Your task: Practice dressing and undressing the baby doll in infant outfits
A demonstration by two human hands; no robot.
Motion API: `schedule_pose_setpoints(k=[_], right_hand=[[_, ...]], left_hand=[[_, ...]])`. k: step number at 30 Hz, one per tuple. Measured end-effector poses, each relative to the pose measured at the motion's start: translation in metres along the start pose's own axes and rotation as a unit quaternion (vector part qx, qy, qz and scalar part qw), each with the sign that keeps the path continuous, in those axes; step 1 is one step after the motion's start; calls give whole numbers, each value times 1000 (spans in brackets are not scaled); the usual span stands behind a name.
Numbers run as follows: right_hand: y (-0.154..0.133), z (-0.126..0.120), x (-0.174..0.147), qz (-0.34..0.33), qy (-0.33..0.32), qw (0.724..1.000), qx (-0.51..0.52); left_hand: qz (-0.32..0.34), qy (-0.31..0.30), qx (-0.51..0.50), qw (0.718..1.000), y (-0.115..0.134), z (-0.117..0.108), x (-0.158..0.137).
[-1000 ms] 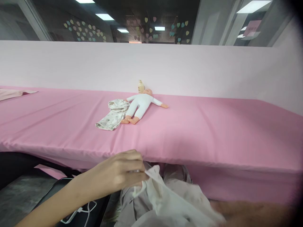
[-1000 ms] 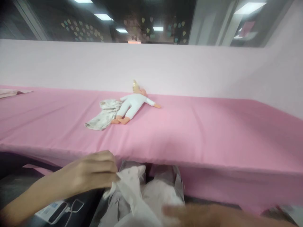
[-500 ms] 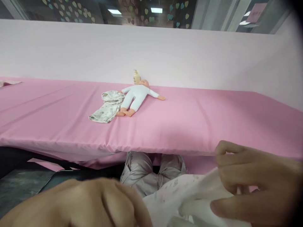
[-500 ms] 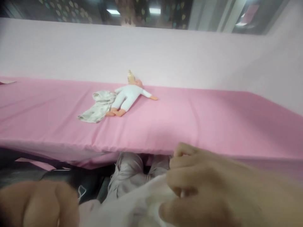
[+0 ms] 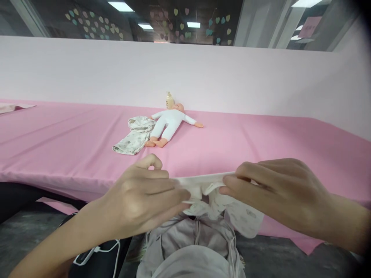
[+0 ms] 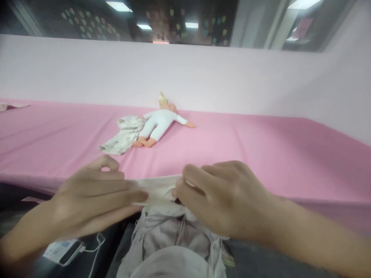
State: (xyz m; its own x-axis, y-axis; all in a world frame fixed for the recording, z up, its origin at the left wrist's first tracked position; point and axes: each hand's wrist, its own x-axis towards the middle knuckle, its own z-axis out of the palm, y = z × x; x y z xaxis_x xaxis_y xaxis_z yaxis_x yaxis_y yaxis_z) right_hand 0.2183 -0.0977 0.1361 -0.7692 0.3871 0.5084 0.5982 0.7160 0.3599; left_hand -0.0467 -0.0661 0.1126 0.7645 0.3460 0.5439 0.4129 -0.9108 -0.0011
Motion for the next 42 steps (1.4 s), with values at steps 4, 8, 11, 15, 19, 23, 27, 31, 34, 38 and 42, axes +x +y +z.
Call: schedule_pose_setpoints(k=[4,8,11,15,19,23,27,31,34,38,42], right_hand=[[-9,-2,-4,25,-25,999,24],[-14,-1,-6,19,-6,999,37],[-17,5,-3,4,4,1000,12],[-19,22,2,28,3,999,-37],[-11,55,6,85,-28,994,-68],[-9,106,7,172,20,984,-28],[-45,150,1,375,94,920,62],[-88,160,-11,491,164,831,204],[-94,150,-19,505,146,782,335],[-85,135,-24,477,107,743,458],[-88,135,-23,445,145,779,417]], left_hand=[[31,1,14,999,14,-3,-1],[-15,29,49,998,19,-3,0],[-35,-24,50,998,19,4,3],[-100,-102,36,989,13,26,10],[-249,-122,39,960,-2,55,19],[-315,-83,23,945,-22,84,19],[-360,58,-184,913,-20,118,5],[-431,149,-352,817,3,147,-15],[-440,148,-348,814,16,152,-24],[-439,88,-475,757,21,148,-17],[-480,135,-594,631,23,143,-8]])
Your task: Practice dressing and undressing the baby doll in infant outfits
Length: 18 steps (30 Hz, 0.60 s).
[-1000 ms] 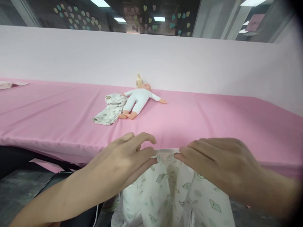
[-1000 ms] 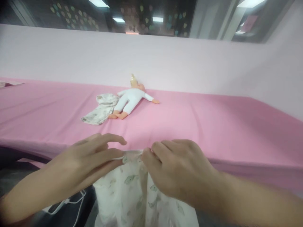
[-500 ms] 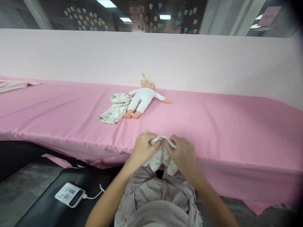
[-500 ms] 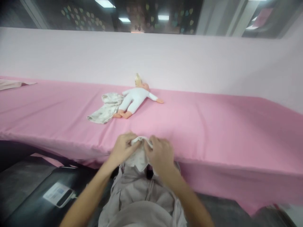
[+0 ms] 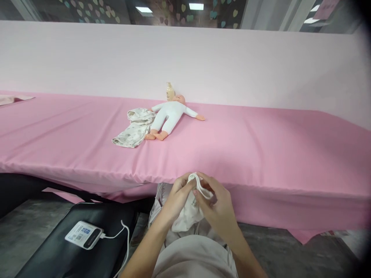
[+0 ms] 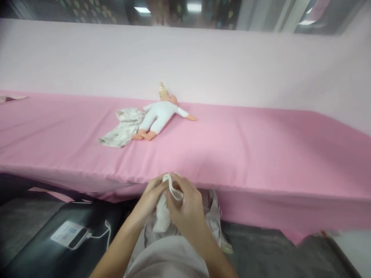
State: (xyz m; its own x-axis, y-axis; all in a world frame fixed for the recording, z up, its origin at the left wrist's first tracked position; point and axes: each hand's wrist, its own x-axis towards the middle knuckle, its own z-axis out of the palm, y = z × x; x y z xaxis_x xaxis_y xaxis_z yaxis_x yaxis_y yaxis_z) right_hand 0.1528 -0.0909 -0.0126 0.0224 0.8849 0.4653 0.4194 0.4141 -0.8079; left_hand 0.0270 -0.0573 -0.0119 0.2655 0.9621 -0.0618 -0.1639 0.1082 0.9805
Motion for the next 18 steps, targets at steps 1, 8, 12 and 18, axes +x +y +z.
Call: schedule_pose_setpoints(k=[1,8,12,18], right_hand=[[1,2,-1,-20,10,1000,-13],[5,0,-8,-105,51,993,-9],[0,-12,-7,-62,26,994,82],[2,11,-8,-23,97,982,162]], left_hand=[[-16,7,-41,999,2,0,-2],[57,-65,-48,995,13,-7,-28],[204,77,133,967,15,-15,-24],[103,-18,105,989,16,-21,-7]])
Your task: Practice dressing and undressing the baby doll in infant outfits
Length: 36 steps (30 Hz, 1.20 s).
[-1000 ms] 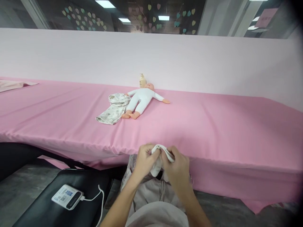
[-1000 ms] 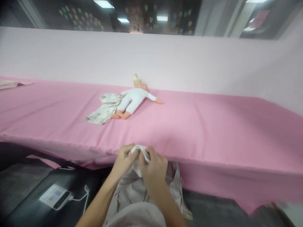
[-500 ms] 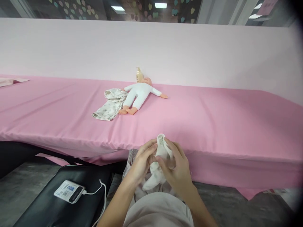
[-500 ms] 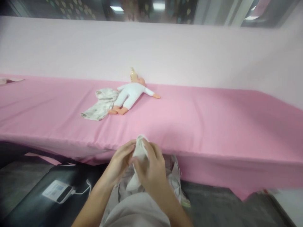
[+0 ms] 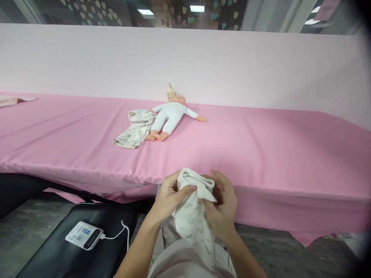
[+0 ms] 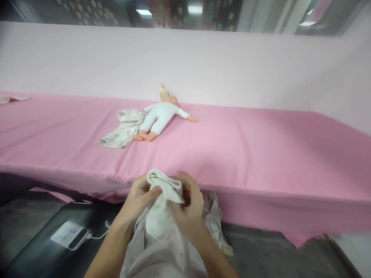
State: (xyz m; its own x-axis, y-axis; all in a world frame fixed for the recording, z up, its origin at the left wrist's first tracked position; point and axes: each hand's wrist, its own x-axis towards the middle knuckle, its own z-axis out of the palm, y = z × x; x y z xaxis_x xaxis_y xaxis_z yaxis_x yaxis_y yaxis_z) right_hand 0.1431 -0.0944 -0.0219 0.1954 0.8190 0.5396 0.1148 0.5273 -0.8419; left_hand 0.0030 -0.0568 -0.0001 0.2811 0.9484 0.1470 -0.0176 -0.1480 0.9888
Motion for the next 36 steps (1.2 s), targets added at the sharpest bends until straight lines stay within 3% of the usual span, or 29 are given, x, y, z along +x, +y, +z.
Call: schedule_pose_setpoints(k=[3,6,9,14,20,23,27,28,31,32,33,36], right_hand=[[23,16,-19,24,51,998,23],[53,22,-39,108,-54,991,52],[81,18,-49,188,-182,965,30],[97,3,-41,201,-225,953,-24],[67,-21,-15,123,-202,967,-91],[48,-30,0,83,-255,946,-183],[27,-33,22,37,-259,924,-277],[21,-32,26,12,-277,909,-310],[4,-29,34,-118,-399,821,-392],[-1,-29,34,-159,-409,805,-400],[-7,-28,34,-190,-388,808,-401],[-20,-28,29,-252,-252,857,-372]], left_hand=[[9,101,-39,994,-3,-2,-1],[17,167,-75,983,-5,-10,-5],[27,183,-106,977,-7,-20,-10],[65,204,-98,972,-10,-36,-16],[126,318,-46,938,-18,-56,-11],[135,358,-46,923,-18,-64,-7],[137,401,-65,904,-14,-70,-5],[149,408,-66,898,-13,-71,-5],[189,425,-76,882,-12,-71,-3],[190,433,-88,877,-12,-70,-2],[184,441,-104,872,-12,-70,-1],[167,463,-143,859,-10,-68,1]])
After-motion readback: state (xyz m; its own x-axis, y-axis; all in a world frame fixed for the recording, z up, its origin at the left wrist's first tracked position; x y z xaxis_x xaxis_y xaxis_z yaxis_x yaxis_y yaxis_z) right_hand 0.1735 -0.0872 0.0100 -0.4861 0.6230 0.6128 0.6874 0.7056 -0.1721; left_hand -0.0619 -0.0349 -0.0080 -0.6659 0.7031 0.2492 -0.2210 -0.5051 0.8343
